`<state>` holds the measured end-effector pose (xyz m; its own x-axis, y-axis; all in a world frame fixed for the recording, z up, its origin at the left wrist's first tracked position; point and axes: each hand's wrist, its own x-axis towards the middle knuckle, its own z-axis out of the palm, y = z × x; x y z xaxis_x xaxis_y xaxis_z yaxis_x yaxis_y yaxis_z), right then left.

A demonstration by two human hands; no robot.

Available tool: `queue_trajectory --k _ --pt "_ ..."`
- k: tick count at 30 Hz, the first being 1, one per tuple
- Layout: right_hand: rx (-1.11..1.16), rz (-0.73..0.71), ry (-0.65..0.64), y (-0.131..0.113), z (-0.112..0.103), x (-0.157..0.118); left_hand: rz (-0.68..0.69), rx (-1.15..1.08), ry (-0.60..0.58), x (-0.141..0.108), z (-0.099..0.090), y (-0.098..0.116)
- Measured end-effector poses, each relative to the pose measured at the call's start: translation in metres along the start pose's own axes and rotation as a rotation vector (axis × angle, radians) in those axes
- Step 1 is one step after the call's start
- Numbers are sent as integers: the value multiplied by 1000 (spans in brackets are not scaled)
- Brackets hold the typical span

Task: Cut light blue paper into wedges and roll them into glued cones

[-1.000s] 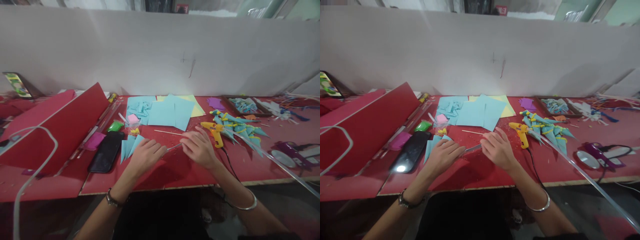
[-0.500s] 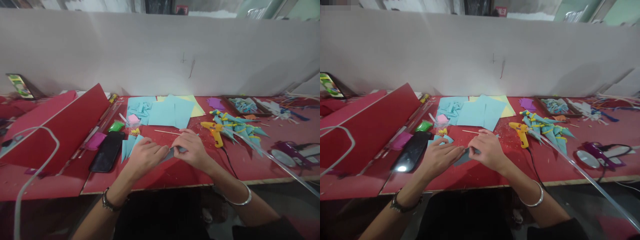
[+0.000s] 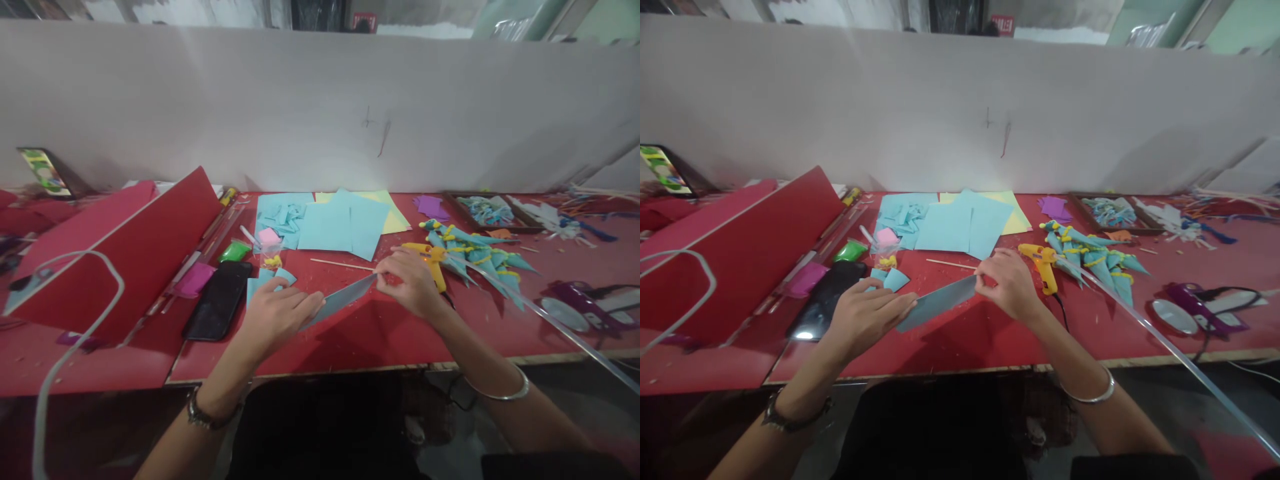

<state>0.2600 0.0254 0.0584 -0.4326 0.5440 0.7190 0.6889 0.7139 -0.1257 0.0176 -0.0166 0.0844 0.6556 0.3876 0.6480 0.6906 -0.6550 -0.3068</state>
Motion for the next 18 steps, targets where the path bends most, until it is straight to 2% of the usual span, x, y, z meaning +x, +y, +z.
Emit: queue_trajectory --k 3,5,7,9,11,14,18 --pt "-28 35 -35 17 0 -6 1 -26 -7 -4 0 -1" --pt "-11 116 -19 26 -3 -8 -5 -31 -16 -7 -1 -3" --pt "49 211 24 27 -7 -8 -9 -41 -41 -9 -2 -5" --pt "138 245 28 18 -12 -4 -18 -60 -61 -9 -2 -5" --pt "223 186 -39 1 -15 1 -51 -84 -52 -7 -1 -5" --pt "246 43 -231 -21 -16 9 -117 -108 -57 -2 0 -3" --pt "204 -10 -302 -33 -10 13 -191 -80 -79 5 -1 4"
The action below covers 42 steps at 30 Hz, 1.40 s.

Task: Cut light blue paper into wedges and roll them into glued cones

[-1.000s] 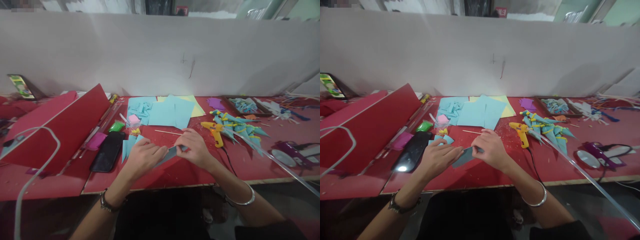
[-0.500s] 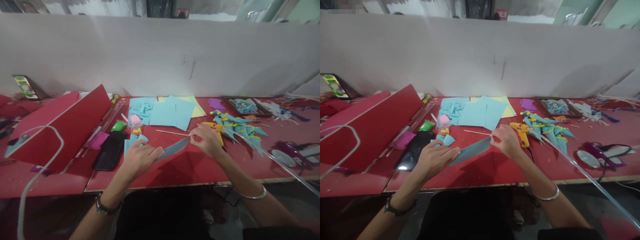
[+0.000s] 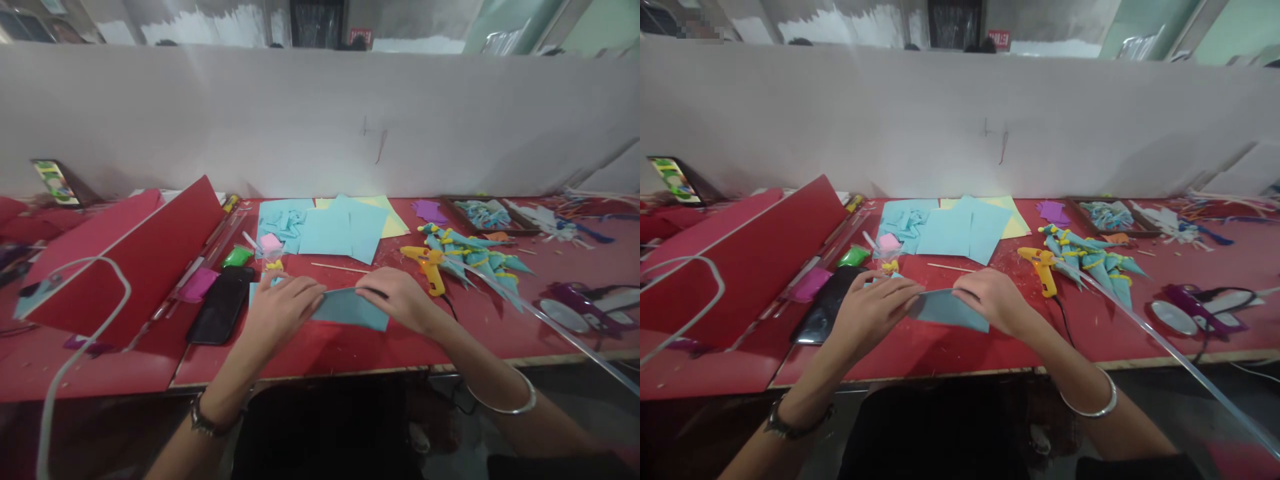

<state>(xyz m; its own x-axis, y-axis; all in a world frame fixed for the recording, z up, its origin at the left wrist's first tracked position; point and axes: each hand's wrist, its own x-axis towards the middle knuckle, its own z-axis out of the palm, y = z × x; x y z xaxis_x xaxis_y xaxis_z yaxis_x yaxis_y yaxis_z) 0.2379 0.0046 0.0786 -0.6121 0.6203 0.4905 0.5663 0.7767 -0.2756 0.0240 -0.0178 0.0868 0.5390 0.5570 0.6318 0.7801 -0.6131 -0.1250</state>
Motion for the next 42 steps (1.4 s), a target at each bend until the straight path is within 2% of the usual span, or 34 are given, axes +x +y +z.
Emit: queue_trajectory --k 4,7,12,16,20,23,25,28,31,34,39,42 --pt "-47 -20 -66 -8 8 7 17 37 63 7 2 13" --pt "15 27 -97 -16 9 13 50 82 99 11 4 16" --pt "307 160 -130 -24 4 17 157 123 105 10 6 5" --pt "410 220 -132 -20 -4 13 201 148 61 4 5 -10" --pt "417 261 -143 -7 -14 2 159 169 -16 -12 4 -36" --pt "367 272 -94 1 -19 -4 20 205 -46 -22 0 -55" --pt "325 235 -88 2 -18 -5 -86 147 -18 -23 -3 -58" --pt "298 122 -125 -2 -13 -1 -114 -65 -16 -15 -9 -45" --pt "300 46 -148 -6 -8 5 4 -178 -147 -7 -13 -26" --pt "240 6 -132 -6 -7 8 81 -197 -250 -6 -14 -16" --pt "-48 -31 -40 -16 -2 9 158 -83 -138 -8 -7 -8" --pt "-55 -57 29 -26 3 12 190 -58 -75 -2 -5 -1"
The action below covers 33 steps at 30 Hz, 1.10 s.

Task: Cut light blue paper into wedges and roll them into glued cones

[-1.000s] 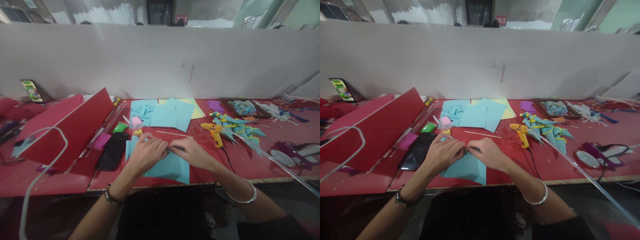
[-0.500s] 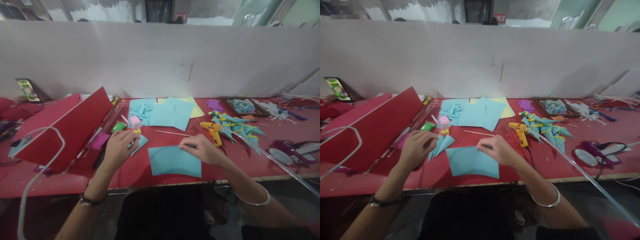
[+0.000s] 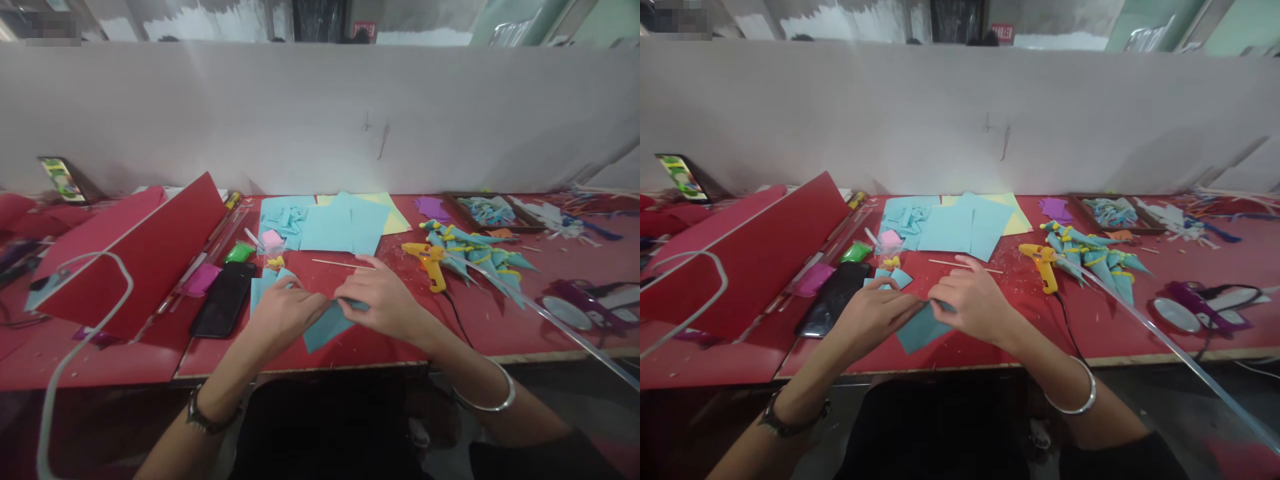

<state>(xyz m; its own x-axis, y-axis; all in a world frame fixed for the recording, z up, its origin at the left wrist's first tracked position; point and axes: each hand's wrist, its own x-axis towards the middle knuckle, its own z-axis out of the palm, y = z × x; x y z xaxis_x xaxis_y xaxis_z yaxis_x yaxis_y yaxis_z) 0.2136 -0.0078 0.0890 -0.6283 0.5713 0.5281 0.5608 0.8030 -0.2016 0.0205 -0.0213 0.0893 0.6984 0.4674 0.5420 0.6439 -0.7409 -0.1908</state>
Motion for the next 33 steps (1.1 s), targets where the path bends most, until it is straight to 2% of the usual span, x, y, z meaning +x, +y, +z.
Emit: queue_trajectory --k 4,10,17,23,25,28,30,33 --pt "73 63 114 -8 6 5 5 40 80 6 -1 5" --pt "71 107 99 -2 7 4 31 59 45 0 -2 1" --pt "54 146 115 14 1 -8 48 39 42 -5 -4 -6" --pt "68 307 44 38 -3 -22 35 63 -11 -15 -7 -15" --pt "12 350 64 47 -4 -25 16 71 -21 -19 -8 -18" --pt "-13 411 159 53 -8 -26 -39 108 -44 -22 -11 -22" --pt "94 394 196 48 -10 -24 -54 103 -67 -22 -12 -24" --pt "274 257 77 34 -11 -17 -71 56 -88 -20 -13 -26"
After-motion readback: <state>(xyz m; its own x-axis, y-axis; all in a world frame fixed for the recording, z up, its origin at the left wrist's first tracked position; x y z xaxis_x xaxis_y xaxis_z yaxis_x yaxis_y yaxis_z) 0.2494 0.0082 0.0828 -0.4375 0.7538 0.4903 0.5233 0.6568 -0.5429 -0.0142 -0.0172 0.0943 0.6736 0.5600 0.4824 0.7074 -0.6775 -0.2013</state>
